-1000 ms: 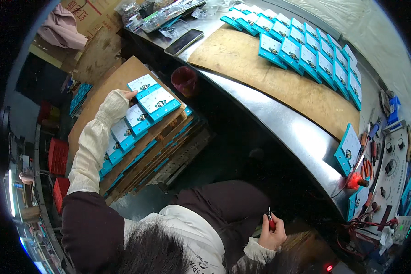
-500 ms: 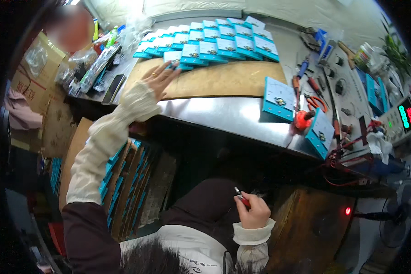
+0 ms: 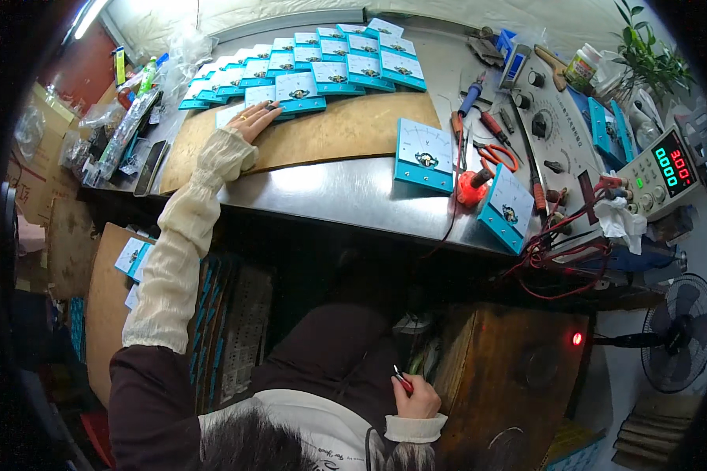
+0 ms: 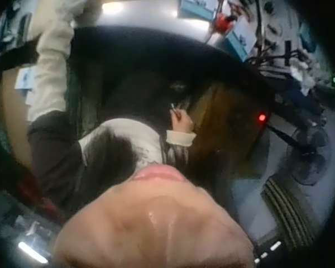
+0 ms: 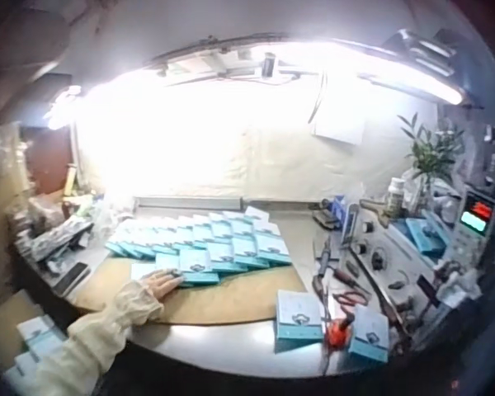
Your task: Testing analog voltmeters using a dedicated test rig and sorting them onto a stack.
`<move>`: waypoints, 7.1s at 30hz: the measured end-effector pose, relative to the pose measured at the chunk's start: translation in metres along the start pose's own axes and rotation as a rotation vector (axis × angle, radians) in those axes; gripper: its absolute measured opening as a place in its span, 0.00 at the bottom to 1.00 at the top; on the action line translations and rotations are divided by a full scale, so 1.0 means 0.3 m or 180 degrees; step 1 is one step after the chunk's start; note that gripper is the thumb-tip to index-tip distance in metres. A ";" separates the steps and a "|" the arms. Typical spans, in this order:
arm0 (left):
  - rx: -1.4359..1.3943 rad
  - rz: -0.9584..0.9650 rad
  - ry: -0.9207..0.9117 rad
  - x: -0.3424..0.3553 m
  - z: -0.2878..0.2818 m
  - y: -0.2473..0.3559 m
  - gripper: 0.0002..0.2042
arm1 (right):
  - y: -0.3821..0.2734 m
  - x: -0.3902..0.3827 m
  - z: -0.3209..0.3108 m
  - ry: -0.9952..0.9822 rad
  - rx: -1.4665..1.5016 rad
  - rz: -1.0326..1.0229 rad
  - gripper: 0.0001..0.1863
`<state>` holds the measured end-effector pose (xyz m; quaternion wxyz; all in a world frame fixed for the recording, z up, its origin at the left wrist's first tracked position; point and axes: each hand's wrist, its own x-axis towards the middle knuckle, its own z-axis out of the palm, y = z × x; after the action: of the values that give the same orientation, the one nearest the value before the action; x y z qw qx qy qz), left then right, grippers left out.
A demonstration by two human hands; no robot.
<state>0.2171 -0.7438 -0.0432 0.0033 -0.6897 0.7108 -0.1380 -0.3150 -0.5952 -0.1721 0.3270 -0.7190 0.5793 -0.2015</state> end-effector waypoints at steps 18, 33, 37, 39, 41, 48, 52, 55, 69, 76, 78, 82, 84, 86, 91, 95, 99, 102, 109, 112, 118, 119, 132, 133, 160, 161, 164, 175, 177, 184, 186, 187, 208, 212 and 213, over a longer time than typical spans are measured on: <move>-0.2056 -0.2231 0.1301 -0.359 0.018 0.079 0.23 | -0.281 0.264 0.068 0.0156 0.0484 -0.0814 0.11; -0.6943 -0.2864 0.1134 -0.552 -0.076 0.651 0.24 | -0.474 0.224 0.108 -0.0034 0.1285 -0.0984 0.13; -0.6884 -0.2463 0.0828 -0.485 -0.100 0.747 0.30 | -0.521 0.247 0.086 0.0007 0.1424 -0.1643 0.14; -0.6702 -0.2401 0.0751 -0.466 -0.119 0.797 0.32 | -0.523 0.259 0.076 -0.0117 0.1100 -0.1743 0.14; -0.6515 -0.2285 0.0605 -0.456 -0.134 0.841 0.33 | -0.515 0.254 0.074 0.0008 0.1077 -0.1726 0.13; -0.7081 -0.2464 0.0282 -0.429 -0.099 0.896 0.33 | -0.439 0.206 0.067 0.0390 0.1478 -0.1303 0.13; -0.6781 -0.2432 0.0101 -0.421 -0.095 0.935 0.32 | -0.396 0.220 0.025 0.0336 0.1029 -0.1470 0.13; -0.6537 -0.2337 0.0089 -0.414 -0.099 0.942 0.32 | -0.388 0.236 0.017 0.0233 0.0823 -0.1423 0.14; -0.6931 -0.2310 -0.0057 -0.457 -0.063 0.849 0.33 | -0.403 0.214 0.027 0.0366 0.2122 -0.0579 0.11; -0.6793 -0.2335 0.0168 -0.493 -0.055 0.834 0.32 | -0.471 0.249 0.060 0.0335 0.1023 -0.0786 0.09; -0.6748 -0.2351 0.0252 -0.501 -0.052 0.827 0.32 | -0.484 0.247 0.086 0.0433 0.1153 -0.0751 0.09; -0.6760 -0.2399 0.0272 -0.510 -0.054 0.810 0.31 | -0.487 0.245 0.107 0.0484 0.1408 -0.0939 0.11; -0.6815 -0.2500 0.0176 -0.508 -0.057 0.805 0.30 | -0.489 0.243 0.096 0.0424 0.1614 -0.1080 0.18; -0.6814 -0.2451 0.0152 -0.500 -0.057 0.805 0.30 | -0.497 0.243 0.076 0.0764 0.1229 -0.1071 0.23; -0.6894 -0.2447 0.0157 -0.466 -0.080 0.874 0.27 | -0.510 0.259 0.038 0.0478 0.0591 -0.1068 0.58; -0.6432 -0.2034 -0.0066 -0.442 -0.144 1.004 0.25 | -0.429 0.244 0.027 0.0805 0.0820 -0.0847 0.62; -0.6492 -0.0696 -0.1102 -0.415 -0.146 1.106 0.32 | -0.206 0.125 -0.066 0.1249 0.0930 -0.0417 0.60; -0.6119 -0.0264 -0.1596 -0.403 -0.078 1.138 0.32 | 0.011 -0.014 -0.205 0.2357 0.0062 0.0639 0.55; -0.5412 -0.0059 -0.1476 -0.290 -0.011 1.131 0.28 | 0.422 -0.270 -0.406 0.3976 -0.0842 0.2979 0.56; -0.5427 0.0384 -0.1593 -0.251 -0.047 1.121 0.27 | 0.479 -0.301 -0.392 0.4031 -0.0938 0.2829 0.56; -0.5614 0.0110 -0.1958 -0.297 -0.040 1.123 0.24 | 0.469 -0.297 -0.392 0.3985 -0.0866 0.2756 0.54; -0.5908 0.0208 -0.2136 -0.285 -0.042 1.130 0.24 | 0.464 -0.292 -0.395 0.4022 -0.0975 0.2735 0.54; -0.8674 0.1240 -0.2172 -0.199 -0.530 1.128 0.23 | 0.505 -0.282 -0.378 0.4315 -0.0066 0.1780 0.49; -0.8731 0.1306 -0.2080 -0.196 -0.530 1.120 0.22 | 0.520 -0.285 -0.368 0.4508 -0.0030 0.1645 0.49; -0.6258 -0.2481 0.1055 -0.585 -0.087 0.719 0.22 | -0.576 0.265 0.176 -0.1004 0.2766 -0.0080 0.44; -0.6338 -0.2492 0.1169 -0.583 -0.083 0.711 0.23 | -0.563 0.260 0.171 -0.1170 0.3054 0.0132 0.28; -0.6269 -0.2580 0.0431 -0.567 -0.074 0.714 0.27 | -0.519 0.220 0.149 -0.1097 0.3049 0.0376 0.13; -0.6309 -0.2267 -0.0469 -0.487 -0.055 0.800 0.32 | -0.419 0.181 0.070 -0.0348 0.2185 -0.0106 0.13; -0.6304 -0.2255 -0.0495 -0.479 -0.056 0.814 0.32 | -0.402 0.178 0.064 -0.0294 0.2238 -0.0078 0.13; -0.6348 -0.2238 -0.0454 -0.455 -0.055 0.860 0.33 | -0.380 0.191 0.041 -0.0118 0.2185 -0.0155 0.13; -0.6382 -0.2212 -0.0412 -0.444 -0.059 0.868 0.33 | -0.376 0.198 0.032 -0.0048 0.2199 -0.0168 0.12; -0.6326 -0.2169 -0.0438 -0.438 -0.061 0.868 0.33 | -0.370 0.203 0.025 -0.0041 0.2077 -0.0314 0.12; -0.6336 -0.2050 -0.0746 -0.416 -0.074 0.882 0.31 | -0.336 0.189 0.000 0.0021 0.2160 -0.0278 0.14; -0.6322 -0.2033 -0.0761 -0.423 -0.067 0.876 0.31 | -0.355 0.185 -0.017 -0.0090 0.2070 -0.0211 0.14; -0.6407 -0.1986 -0.0776 -0.420 -0.070 0.874 0.31 | -0.363 0.181 -0.018 -0.0085 0.2101 -0.0109 0.13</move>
<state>-0.0377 -0.6135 -0.0991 -0.5336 -0.5358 0.2840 0.5895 -0.2287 -0.6364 -0.0967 0.5465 -0.5864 0.4661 -0.3744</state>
